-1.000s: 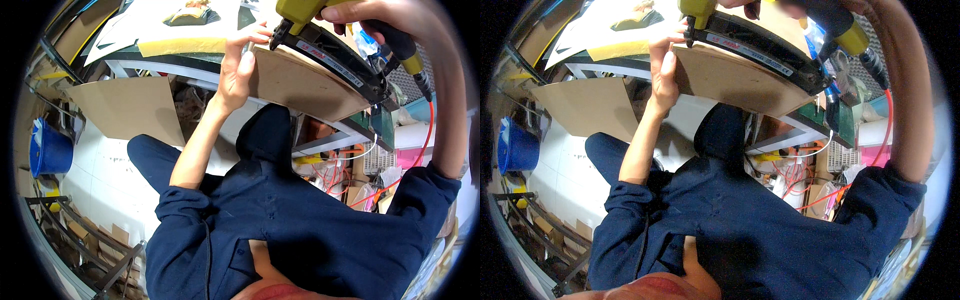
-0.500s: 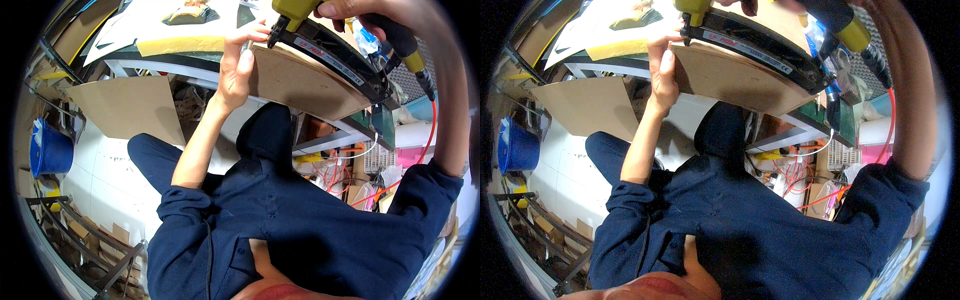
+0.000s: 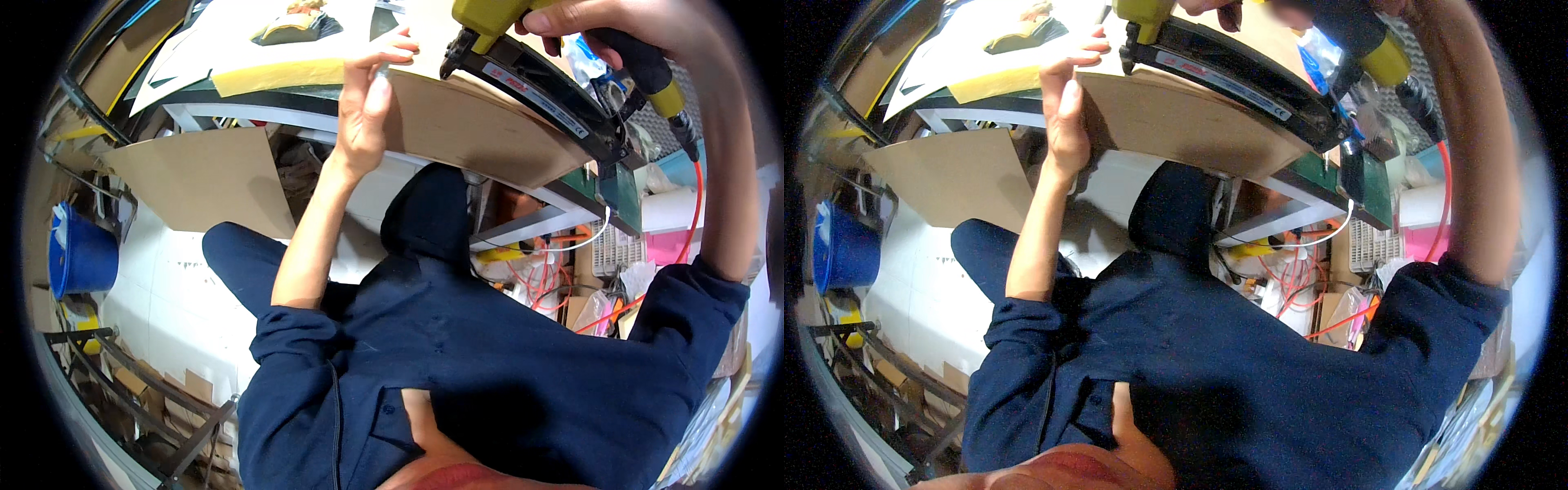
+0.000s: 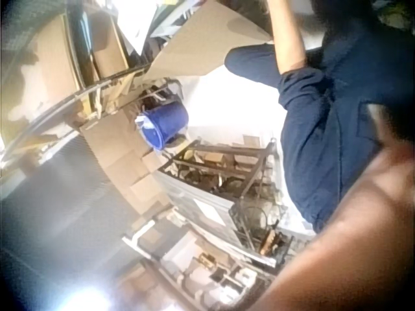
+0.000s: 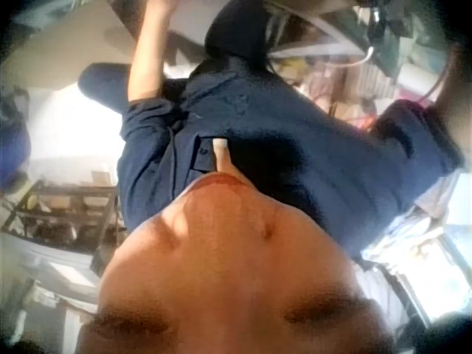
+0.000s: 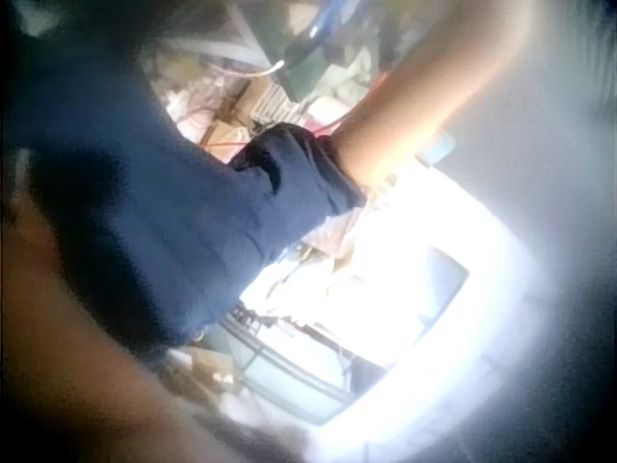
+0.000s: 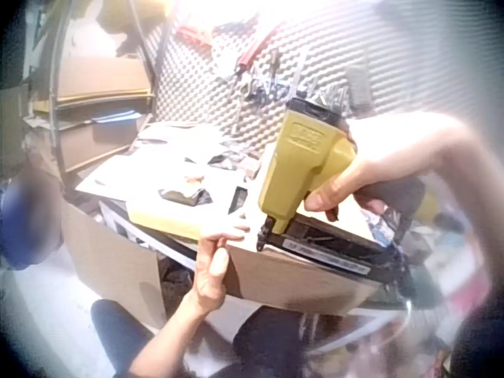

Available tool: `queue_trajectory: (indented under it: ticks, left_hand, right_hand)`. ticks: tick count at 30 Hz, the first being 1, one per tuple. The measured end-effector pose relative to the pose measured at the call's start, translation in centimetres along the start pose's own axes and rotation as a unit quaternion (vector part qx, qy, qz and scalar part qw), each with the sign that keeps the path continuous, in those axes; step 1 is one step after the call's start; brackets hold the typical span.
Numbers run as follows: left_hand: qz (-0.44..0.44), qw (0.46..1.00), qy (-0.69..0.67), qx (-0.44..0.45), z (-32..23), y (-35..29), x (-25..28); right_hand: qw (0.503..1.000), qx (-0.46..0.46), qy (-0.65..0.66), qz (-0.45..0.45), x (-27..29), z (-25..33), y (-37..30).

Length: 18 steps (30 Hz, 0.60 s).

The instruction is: The person sits on the floor and uses a yellow nail gun to staple the edges of a brown cardboard box. They then move to a workbench and use a belt sander to smooth the edges of the box, followed by using a router to shape the edges.

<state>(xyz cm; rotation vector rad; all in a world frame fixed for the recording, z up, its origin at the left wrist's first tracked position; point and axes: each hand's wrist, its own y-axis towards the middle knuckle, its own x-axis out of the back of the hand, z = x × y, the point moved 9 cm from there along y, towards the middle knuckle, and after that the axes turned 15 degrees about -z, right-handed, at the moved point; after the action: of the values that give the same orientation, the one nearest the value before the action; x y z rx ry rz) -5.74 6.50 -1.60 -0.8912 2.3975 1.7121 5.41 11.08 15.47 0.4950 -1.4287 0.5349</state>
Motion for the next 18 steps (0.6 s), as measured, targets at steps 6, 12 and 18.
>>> queue_trajectory:
  ticks: [6, 12, 18]
  left_hand:
    - [-0.005, 0.999, 0.033, -0.011, -0.7, 0.0, 0.0]
    - [-0.010, 0.999, 0.029, -0.026, -0.6, -0.1, -0.1]
    - [0.004, 0.999, 0.043, -0.033, -0.6, 0.0, -0.2]
  right_hand:
    - [1.000, 0.008, 0.002, -0.021, 0.5, -2.5, -1.5]
    - [1.000, 0.021, 0.019, 0.011, 0.4, -4.2, -1.9]
    - [0.996, 0.027, 0.066, 0.056, -0.2, -5.4, -0.9]
